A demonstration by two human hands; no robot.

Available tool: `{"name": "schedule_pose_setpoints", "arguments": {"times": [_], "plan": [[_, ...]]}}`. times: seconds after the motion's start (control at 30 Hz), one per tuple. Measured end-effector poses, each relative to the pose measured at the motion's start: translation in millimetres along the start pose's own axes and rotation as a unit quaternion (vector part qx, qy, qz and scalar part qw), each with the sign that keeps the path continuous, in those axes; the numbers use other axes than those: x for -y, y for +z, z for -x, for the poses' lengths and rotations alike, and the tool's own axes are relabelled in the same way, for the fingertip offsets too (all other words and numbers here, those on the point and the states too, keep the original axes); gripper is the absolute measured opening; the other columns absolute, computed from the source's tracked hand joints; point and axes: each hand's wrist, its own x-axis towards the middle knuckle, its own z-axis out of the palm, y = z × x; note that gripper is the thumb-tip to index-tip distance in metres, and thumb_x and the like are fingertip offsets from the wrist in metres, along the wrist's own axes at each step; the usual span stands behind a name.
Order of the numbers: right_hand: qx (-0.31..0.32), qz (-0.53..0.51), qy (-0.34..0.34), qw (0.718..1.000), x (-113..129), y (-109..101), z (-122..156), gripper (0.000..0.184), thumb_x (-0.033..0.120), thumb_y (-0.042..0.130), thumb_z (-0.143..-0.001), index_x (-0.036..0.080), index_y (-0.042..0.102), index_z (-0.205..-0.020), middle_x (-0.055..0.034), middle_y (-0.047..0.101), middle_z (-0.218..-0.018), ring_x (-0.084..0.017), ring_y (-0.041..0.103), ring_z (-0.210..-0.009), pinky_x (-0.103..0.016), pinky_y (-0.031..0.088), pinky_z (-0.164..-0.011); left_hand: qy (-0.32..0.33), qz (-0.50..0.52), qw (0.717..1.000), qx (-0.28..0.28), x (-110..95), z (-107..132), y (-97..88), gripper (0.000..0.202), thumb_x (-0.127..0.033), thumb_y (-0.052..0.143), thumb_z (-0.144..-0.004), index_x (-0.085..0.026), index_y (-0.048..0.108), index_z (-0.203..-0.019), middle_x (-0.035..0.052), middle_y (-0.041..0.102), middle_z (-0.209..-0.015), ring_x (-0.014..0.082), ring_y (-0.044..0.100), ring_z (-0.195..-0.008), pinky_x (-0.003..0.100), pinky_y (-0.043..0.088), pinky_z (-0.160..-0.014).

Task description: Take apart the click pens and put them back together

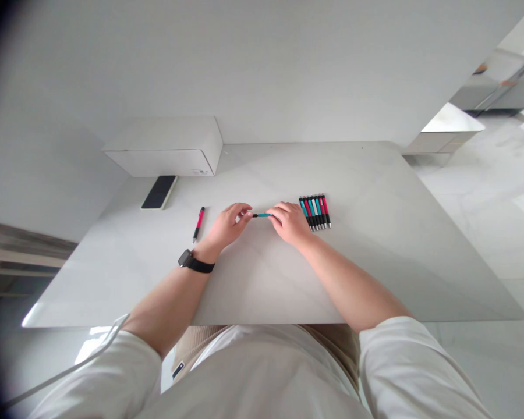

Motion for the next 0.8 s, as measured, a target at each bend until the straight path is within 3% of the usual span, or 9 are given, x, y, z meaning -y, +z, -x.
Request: {"name": "schedule_pose_setpoints", "arguments": {"times": [0.1,0.2,0.3,0.43,0.57,0.67,0.8], "plan": [[-0.002,0.0,-0.002,1.0,-1.6,1.1,0.2,0.02,0.026,0.063,-0.101,0.029,0.076,-0.115,-0.0062,0.075,-0.11,-0.026,0.068,-0.1,-0.043,0.049,-0.095,-0.01,-0.021,0.999,0.031,2.5,-0.2,1.0,0.031,-0.038,0.046,-0.108,-0.023,0.067,-0.091,0.0046,0.07,-0.087,0.0203,0.065,-0.08,0.033,0.049,-0.076],[-0.007,-0.001,-0.002,1.0,-4.7,3.1,0.5,0.019,0.024,0.063,-0.1,0.028,0.077,-0.114,-0.0058,0.074,-0.109,-0.025,0.068,-0.099,-0.042,0.049,-0.095,-0.009,-0.014,0.999,0.028,2.9,0.1,1.4,0.012,-0.034,0.06,-0.1,-0.023,0.066,-0.1,0.0042,0.071,-0.095,0.0198,0.064,-0.082,0.033,0.05,-0.077],[-0.013,-0.004,0.001,1.0,-6.7,4.1,0.5,0.02,0.024,0.063,-0.1,0.028,0.076,-0.115,-0.0058,0.074,-0.109,-0.025,0.068,-0.099,-0.042,0.05,-0.094,-0.005,-0.003,1.0,0.015,2.8,0.1,1.4,0.02,-0.038,0.064,-0.099,-0.024,0.064,-0.112,0.005,0.071,-0.103,0.0194,0.064,-0.084,0.033,0.05,-0.078],[-0.009,-0.008,0.002,1.0,-6.6,3.3,0.4,0.021,0.024,0.063,-0.1,0.029,0.077,-0.115,-0.0061,0.074,-0.11,-0.025,0.068,-0.1,-0.042,0.05,-0.095,-0.005,-0.013,0.999,0.039,3.3,-0.4,1.8,0.027,-0.037,0.046,-0.107,-0.024,0.065,-0.094,0.0048,0.07,-0.09,0.0207,0.065,-0.082,0.034,0.048,-0.075],[-0.009,-0.007,0.001,1.0,-5.8,2.1,0.0,0.019,0.024,0.063,-0.1,0.029,0.077,-0.113,-0.0061,0.074,-0.108,-0.025,0.068,-0.099,-0.042,0.05,-0.094,-0.022,-0.012,0.999,0.028,1.1,0.8,1.2,0.012,-0.035,0.059,-0.101,-0.024,0.062,-0.105,0.0048,0.071,-0.097,0.0205,0.064,-0.081,0.033,0.047,-0.071],[-0.016,-0.011,0.005,1.0,-5.5,1.9,-0.3,0.019,0.024,0.063,-0.1,0.029,0.077,-0.113,-0.0063,0.074,-0.109,-0.025,0.068,-0.099,-0.042,0.05,-0.093,-0.015,-0.003,1.0,0.019,0.0,1.1,-0.4,0.017,-0.039,0.052,-0.106,-0.025,0.061,-0.106,0.005,0.07,-0.097,0.0203,0.064,-0.084,0.033,0.048,-0.073],[-0.01,-0.015,0.008,1.0,-5.4,2.3,-0.6,0.02,0.024,0.064,-0.099,0.03,0.077,-0.114,-0.0064,0.074,-0.11,-0.025,0.068,-0.099,-0.042,0.051,-0.094,0.007,-0.02,0.999,0.028,3.4,-0.5,0.1,0.032,-0.038,0.039,-0.11,-0.023,0.062,-0.092,0.0061,0.068,-0.091,0.0216,0.064,-0.085,0.035,0.048,-0.078]]}}
